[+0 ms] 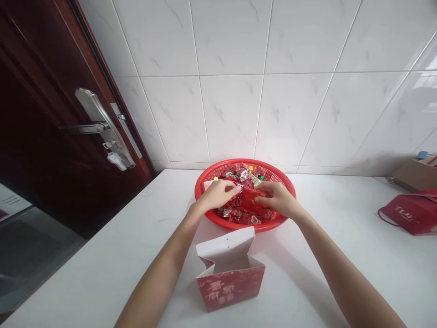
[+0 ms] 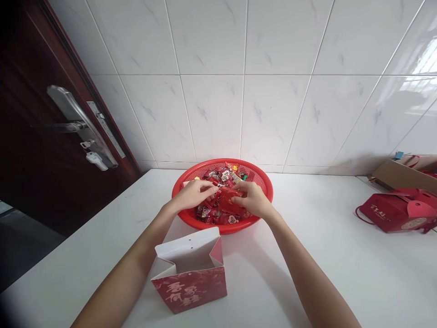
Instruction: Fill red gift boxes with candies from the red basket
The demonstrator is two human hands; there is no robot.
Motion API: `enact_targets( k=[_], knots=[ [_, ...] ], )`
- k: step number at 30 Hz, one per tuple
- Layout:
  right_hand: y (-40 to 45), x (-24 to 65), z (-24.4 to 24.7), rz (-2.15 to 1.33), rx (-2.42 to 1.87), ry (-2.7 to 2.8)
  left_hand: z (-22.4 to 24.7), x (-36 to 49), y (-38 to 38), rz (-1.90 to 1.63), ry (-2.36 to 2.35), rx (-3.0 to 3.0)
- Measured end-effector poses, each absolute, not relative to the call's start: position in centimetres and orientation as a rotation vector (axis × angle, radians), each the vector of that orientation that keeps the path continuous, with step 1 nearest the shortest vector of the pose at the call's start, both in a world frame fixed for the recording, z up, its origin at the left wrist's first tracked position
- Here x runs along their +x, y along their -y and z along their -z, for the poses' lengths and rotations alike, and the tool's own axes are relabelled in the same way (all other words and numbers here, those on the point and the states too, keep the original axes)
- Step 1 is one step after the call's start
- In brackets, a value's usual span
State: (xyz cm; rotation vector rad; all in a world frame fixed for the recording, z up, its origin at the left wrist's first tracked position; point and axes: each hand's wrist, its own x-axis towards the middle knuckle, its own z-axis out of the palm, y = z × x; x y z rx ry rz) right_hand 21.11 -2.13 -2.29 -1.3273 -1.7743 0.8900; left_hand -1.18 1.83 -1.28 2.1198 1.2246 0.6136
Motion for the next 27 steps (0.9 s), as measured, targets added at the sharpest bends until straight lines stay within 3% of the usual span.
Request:
enact_targets(
  k=[4,17,24,27],
  knots=[
    [2.9,20.6,1.5,-0.989,-1.223,1.648,1.0,-0.6,-1.2,-0.657,-0.941,2.118],
    [3.6,19.6,1.1,-1.270,-0.913,1.525,0.4,0.0,-0.7,-1.015,-0.835,1.682],
    [3.5,19.5,1.3,-1.112,-0.915,1.466,0.2,-0.7,-1.1,-0.915,-0.956,1.825],
    [3.6,19.5,1.2,-1.136,-1.010,1.361,0.1,-1.8,-1.4,-0.581,-1.165,2.132]
  ],
)
